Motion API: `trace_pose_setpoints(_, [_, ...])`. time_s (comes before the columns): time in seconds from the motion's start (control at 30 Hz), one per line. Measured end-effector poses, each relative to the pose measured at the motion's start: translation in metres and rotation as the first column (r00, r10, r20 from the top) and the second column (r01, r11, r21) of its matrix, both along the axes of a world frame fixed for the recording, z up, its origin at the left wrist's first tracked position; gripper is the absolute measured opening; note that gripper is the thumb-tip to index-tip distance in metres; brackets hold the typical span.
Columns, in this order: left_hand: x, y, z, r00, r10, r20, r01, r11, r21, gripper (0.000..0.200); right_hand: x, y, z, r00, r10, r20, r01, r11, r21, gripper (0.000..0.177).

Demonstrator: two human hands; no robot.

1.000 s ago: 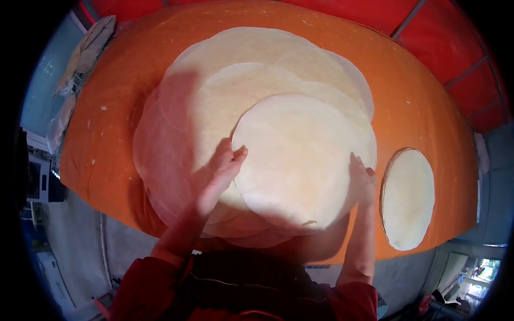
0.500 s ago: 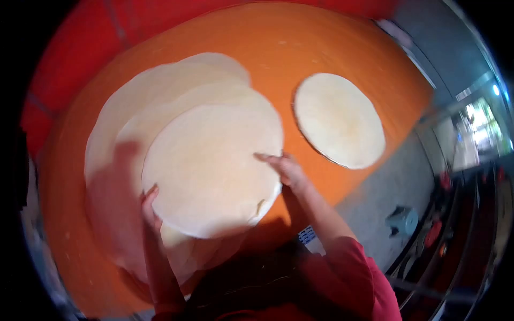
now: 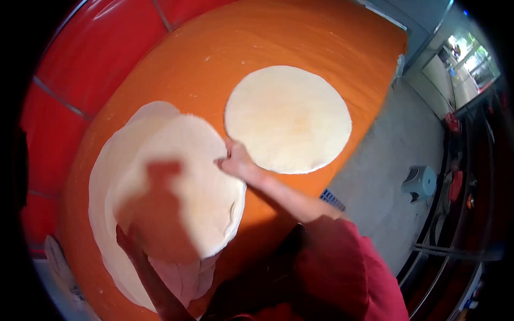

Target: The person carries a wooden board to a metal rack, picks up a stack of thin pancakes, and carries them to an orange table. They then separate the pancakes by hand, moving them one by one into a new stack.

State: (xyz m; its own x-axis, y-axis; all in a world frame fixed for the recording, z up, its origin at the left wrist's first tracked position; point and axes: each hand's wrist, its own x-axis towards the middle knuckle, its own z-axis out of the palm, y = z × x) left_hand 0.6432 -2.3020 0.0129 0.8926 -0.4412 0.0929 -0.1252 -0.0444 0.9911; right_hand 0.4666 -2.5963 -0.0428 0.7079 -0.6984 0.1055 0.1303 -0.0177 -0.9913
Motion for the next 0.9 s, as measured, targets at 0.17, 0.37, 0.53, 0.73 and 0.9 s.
trace_pose_setpoints(0.17, [-0.062, -0.157, 0.02, 0.993, 0.025, 0.112, -0.05, 0.974, 0.222, 0.03, -0.093, -0.15, 0.088, 0.98, -0.155, -0.121, 0.147, 0.986, -0.077, 0.037])
trace_pose_setpoints(0.37, [-0.119, -0.28, -0.117, 0.82, -0.245, -0.517, 0.04, 0.926, -0.376, 0.03, -0.158, -0.307, 0.048, 0.944, -0.16, -0.29, 0.198, 0.974, 0.108, 0.042])
trace_pose_setpoints(0.53, [-0.186, -0.301, -0.077, 0.933, -0.208, -0.293, 0.253, 0.959, 0.124, 0.034, -0.181, -0.361, -0.074, 0.894, -0.221, -0.389, 0.297, 0.944, 0.146, 0.046])
trace_pose_setpoints(0.73, [-0.166, -0.295, -0.086, 0.975, -0.201, 0.092, 0.122, 0.836, 0.535, 0.041, -0.192, -0.346, -0.051, 0.915, -0.119, -0.387, 0.217, 0.95, 0.222, 0.044])
trace_pose_setpoints(0.9, [-0.133, -0.29, -0.09, 0.991, -0.132, 0.032, 0.118, 0.954, 0.276, 0.043, -0.203, -0.322, -0.061, 0.793, -0.556, -0.249, 0.545, 0.83, -0.12, 0.048])
